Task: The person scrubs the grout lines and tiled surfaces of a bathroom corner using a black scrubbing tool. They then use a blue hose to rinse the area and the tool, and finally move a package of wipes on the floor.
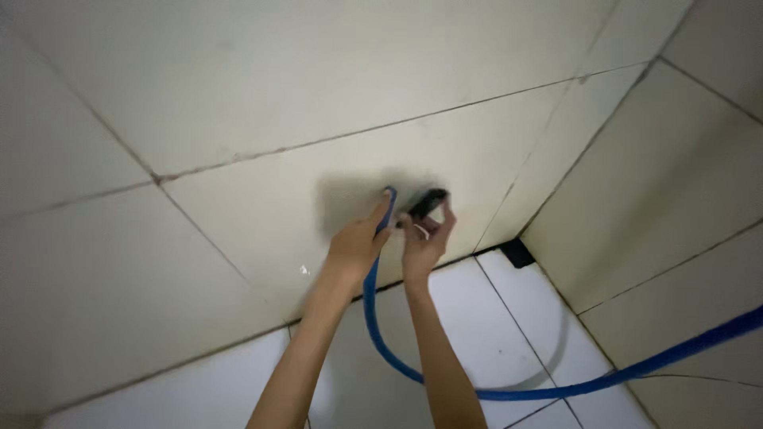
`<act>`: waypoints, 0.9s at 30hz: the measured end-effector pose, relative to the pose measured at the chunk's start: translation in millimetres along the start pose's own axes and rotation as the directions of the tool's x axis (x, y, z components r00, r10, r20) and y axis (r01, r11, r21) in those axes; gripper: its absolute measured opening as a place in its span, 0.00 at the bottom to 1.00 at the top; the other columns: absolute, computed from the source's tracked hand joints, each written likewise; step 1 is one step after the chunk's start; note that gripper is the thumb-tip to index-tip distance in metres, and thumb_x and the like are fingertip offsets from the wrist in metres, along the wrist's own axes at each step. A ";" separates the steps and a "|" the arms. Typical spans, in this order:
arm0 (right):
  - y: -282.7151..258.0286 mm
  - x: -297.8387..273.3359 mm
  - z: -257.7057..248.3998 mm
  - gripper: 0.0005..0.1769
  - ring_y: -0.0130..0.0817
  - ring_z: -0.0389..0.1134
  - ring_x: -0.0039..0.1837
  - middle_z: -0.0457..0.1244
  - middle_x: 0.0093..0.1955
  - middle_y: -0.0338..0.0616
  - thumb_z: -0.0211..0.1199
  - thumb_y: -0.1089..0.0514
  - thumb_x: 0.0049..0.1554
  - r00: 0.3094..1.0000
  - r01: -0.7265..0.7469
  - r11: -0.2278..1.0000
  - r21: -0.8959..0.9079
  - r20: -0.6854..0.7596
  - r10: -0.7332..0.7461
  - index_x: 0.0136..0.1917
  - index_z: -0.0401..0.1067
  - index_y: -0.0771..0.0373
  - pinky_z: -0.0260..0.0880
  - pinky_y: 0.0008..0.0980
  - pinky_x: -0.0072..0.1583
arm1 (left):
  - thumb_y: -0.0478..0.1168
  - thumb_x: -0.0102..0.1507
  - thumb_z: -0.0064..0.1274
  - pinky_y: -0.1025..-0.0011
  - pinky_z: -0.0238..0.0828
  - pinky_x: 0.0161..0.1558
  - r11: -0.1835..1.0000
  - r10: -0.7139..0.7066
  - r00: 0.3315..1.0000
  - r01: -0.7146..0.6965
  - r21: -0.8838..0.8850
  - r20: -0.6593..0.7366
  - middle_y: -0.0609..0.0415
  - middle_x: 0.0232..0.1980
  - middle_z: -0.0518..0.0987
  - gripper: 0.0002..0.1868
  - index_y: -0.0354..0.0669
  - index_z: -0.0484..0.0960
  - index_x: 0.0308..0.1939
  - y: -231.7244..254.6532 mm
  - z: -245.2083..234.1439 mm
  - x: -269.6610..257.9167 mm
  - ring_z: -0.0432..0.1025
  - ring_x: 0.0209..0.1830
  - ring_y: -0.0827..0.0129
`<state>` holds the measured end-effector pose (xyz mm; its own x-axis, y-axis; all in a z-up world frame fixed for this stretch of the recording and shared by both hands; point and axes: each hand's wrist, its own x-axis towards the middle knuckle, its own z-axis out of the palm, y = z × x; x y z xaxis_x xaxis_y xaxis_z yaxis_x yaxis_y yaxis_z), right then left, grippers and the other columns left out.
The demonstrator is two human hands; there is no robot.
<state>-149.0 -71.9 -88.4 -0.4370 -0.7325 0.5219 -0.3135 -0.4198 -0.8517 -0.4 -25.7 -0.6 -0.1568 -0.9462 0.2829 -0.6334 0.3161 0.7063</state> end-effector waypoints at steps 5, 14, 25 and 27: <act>61.4 2.1 -14.0 0.48 0.32 0.66 0.44 0.63 0.43 0.46 0.72 0.62 0.57 0.936 -0.327 0.944 0.035 -0.124 0.329 0.81 0.46 0.56 0.74 0.30 0.48 | 0.47 0.68 0.46 0.55 0.74 0.41 0.980 -0.196 0.969 0.190 0.050 0.152 0.44 0.33 0.80 0.35 0.72 0.51 0.78 -19.9 18.6 -0.4 0.78 0.34 0.50; 38.3 -27.0 5.0 0.46 0.33 0.61 0.46 0.60 0.48 0.48 0.71 0.71 0.55 0.995 0.102 0.988 -0.117 -0.008 -0.104 0.80 0.53 0.59 0.68 0.30 0.48 | 0.47 0.68 0.49 0.53 0.73 0.38 0.999 0.000 1.000 -0.001 0.036 0.009 0.43 0.35 0.80 0.34 0.64 0.57 0.78 -30.7 20.9 -0.8 0.77 0.35 0.48; -11.2 45.3 -19.1 0.48 0.23 0.62 0.46 0.62 0.45 0.37 0.74 0.68 0.56 0.984 0.165 0.981 -0.100 -0.057 -0.171 0.82 0.54 0.52 0.67 0.23 0.47 | 0.44 0.67 0.54 0.56 0.71 0.31 0.972 0.234 0.952 -0.234 0.025 -0.199 0.49 0.28 0.80 0.31 0.61 0.66 0.75 -7.7 23.0 31.7 0.75 0.27 0.53; 1.2 54.0 -28.9 0.48 0.22 0.59 0.42 0.59 0.41 0.37 0.75 0.67 0.56 0.989 0.103 0.993 -0.056 -0.099 -0.108 0.82 0.54 0.53 0.63 0.22 0.46 | 0.45 0.66 0.55 0.58 0.71 0.31 0.958 0.283 0.924 -0.288 0.018 -0.256 0.49 0.27 0.79 0.31 0.62 0.67 0.74 -6.6 26.1 34.3 0.75 0.26 0.54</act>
<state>-197.4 -96.5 -59.9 -0.4820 -0.6259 0.6131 -0.4039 -0.4622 -0.7894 -21.4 -62.0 -12.5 -0.1297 -0.7677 0.6275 -0.5748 0.5739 0.5833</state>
